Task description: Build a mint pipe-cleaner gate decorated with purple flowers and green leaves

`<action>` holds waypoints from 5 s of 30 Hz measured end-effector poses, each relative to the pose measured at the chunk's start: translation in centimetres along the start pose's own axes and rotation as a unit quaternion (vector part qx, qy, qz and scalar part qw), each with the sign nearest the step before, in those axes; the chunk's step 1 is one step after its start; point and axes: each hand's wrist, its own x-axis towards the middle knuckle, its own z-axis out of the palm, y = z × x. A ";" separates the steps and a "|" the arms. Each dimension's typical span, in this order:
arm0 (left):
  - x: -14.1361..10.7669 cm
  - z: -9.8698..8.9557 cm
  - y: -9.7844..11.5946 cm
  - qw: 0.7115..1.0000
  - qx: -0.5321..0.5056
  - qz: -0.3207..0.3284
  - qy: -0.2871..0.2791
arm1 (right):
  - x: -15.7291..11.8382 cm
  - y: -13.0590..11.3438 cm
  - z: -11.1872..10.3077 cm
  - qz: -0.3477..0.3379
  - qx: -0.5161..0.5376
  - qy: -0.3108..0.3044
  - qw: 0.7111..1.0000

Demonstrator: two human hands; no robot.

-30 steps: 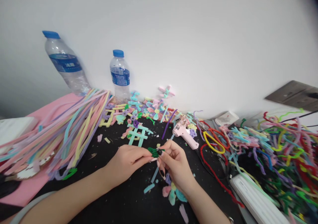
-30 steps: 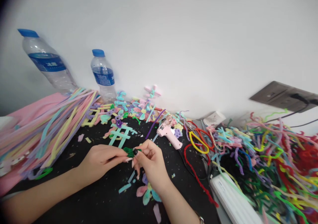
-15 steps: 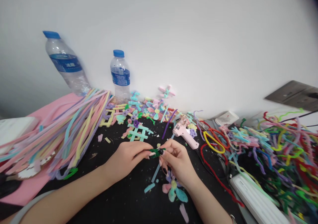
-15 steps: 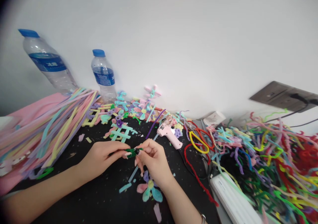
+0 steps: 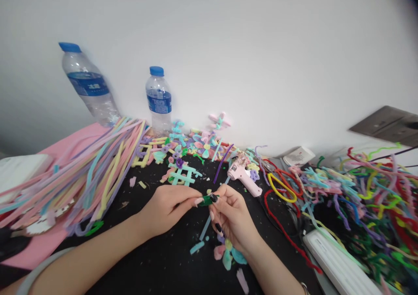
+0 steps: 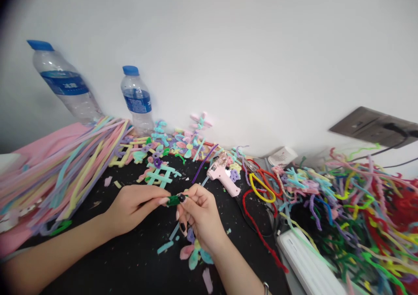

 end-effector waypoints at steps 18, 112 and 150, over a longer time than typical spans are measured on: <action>0.2 1.1 0.9 0.895 -0.262 -0.338 -0.125 | 0.5 -0.4 -0.5 -0.022 -0.184 0.013 0.983; 0.6 0.3 0.8 0.964 -0.147 -0.208 -0.075 | -0.5 -0.9 -0.5 -0.145 -0.483 -0.017 0.863; 1.1 -0.2 0.8 0.821 -0.399 -0.342 -0.225 | -0.5 -1.6 -1.4 -0.226 -0.554 0.034 0.801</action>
